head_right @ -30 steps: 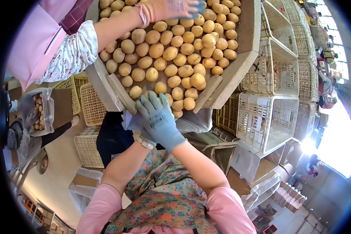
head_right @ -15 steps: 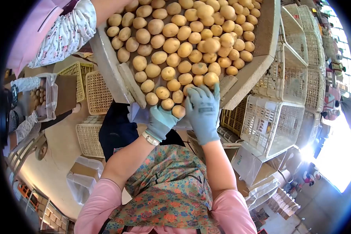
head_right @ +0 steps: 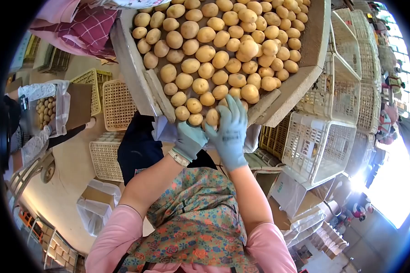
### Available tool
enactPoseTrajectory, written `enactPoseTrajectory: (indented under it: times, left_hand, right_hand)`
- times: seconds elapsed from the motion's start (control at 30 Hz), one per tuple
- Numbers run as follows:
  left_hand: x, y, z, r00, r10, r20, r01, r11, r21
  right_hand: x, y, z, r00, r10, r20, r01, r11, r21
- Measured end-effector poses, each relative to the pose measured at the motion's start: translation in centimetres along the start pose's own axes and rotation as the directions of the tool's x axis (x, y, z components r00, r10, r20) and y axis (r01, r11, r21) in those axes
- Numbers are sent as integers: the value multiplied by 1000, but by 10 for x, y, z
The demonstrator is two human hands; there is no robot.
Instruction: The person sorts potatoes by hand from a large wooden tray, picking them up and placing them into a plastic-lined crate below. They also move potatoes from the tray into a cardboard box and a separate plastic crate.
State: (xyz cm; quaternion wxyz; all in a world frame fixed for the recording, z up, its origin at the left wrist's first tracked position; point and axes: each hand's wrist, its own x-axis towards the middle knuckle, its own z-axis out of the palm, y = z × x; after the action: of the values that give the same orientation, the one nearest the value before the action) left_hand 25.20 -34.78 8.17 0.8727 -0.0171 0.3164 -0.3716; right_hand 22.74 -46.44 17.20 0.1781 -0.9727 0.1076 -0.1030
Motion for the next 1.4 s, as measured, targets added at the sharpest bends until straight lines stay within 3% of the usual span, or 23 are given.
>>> enactPoseTrajectory:
  times: [0.1, 0.2, 0.3, 0.37, 0.4, 0.43, 0.47, 0.53, 0.57, 0.63, 0.7, 0.77, 0.8, 0.83, 0.87, 0.9, 0.97, 1.03, 1.07, 1.2, 1.27, 1.33, 1.4]
  left_hand:
    - [1, -2, -3, 997, -2, -71, 4, 999, 35]
    - [3, -6, -21, 998, -2, -60, 7, 997, 71]
    - [9, -8, -24, 990, 25, -136, -12, 995, 97]
    - [20, -7, -68, 897, -3, 443, -122, 960, 252]
    - [12, -4, -53, 899, -1, 439, -123, 959, 256]
    - [2, -2, -18, 980, -3, 200, -12, 997, 74]
    - [-2, -1, 7, 998, -53, -37, 48, 989, -142]
    - [-4, 0, 17, 998, -11, -54, 4, 992, -128]
    - [-6, -1, 18, 997, 13, -80, -21, 995, -99]
    - [-3, 0, 14, 998, 3, -63, -8, 996, -92]
    - [0, -2, 13, 1000, -23, -21, 21, 991, -132]
    - [-1, -6, 5, 989, -7, -145, -11, 993, -120]
    - [14, -12, -45, 986, -13, 168, 33, 992, -119]
    - [30, -15, -98, 887, -20, 461, 74, 992, -99]
    - [55, -33, -144, 901, -46, 432, 331, 717, -614]
    - [55, -28, -139, 900, -46, 433, 330, 721, -609]
    - [34, -15, -106, 936, -57, 348, 229, 848, -478]
    - [9, -4, -38, 961, -51, 270, 141, 936, -324]
    - [-5, -1, 17, 965, -3, -261, -16, 997, -71]
    - [1, -1, -8, 966, 150, -212, -130, 986, 105]
    - [-3, 1, 0, 975, 100, -198, -89, 994, 64]
    - [-4, 5, 6, 982, 68, -178, -63, 997, 34]
    - [-6, 4, 3, 989, 52, -138, -43, 997, 63]
  right_hand:
    - [-25, -10, -19, 994, 112, 11, -112, 975, 194]
    - [-32, -15, -28, 966, 228, 121, -249, 947, 204]
    - [-28, -17, -32, 983, 165, 80, -176, 971, 162]
    - [-38, -15, -43, 980, 164, 112, -179, 975, 133]
    - [-46, -14, -51, 977, 160, 142, -175, 979, 106]
    - [-68, -5, -60, 947, 231, 224, -243, 970, 24]
    - [-92, 8, -69, 906, 285, 313, -276, 958, -74]
    - [-167, 62, -74, 718, 476, 508, -300, 870, -391]
    - [-247, 128, -63, 619, 489, 615, -133, 837, -531]
    - [-212, 90, -84, 377, 653, 657, -279, 756, -592]
    - [-145, 33, -74, 681, 431, 592, -259, 898, -356]
    - [-67, -12, -55, 939, 72, 336, -82, 997, 14]
    - [-30, -36, -48, 965, -10, 264, -23, 992, 122]
    - [2, -50, -34, 973, -109, 203, 72, 981, 178]
    - [32, -70, -23, 981, -163, 107, 138, 967, 213]
    - [56, -74, -6, 956, -284, 67, 267, 944, 195]
    - [72, -62, 13, 922, -385, 36, 375, 912, 164]
    - [63, -22, 25, 862, -450, 235, 463, 886, -2]
    - [59, -3, 9, 842, -401, 361, 466, 877, -115]
    - [42, 37, -45, 911, -222, 349, 343, 877, -338]
    - [40, 39, -49, 911, -184, 370, 341, 839, -424]
    - [58, 16, -43, 978, -191, 81, 203, 961, -189]
    - [69, -5, -36, 940, -298, 163, 317, 942, -106]
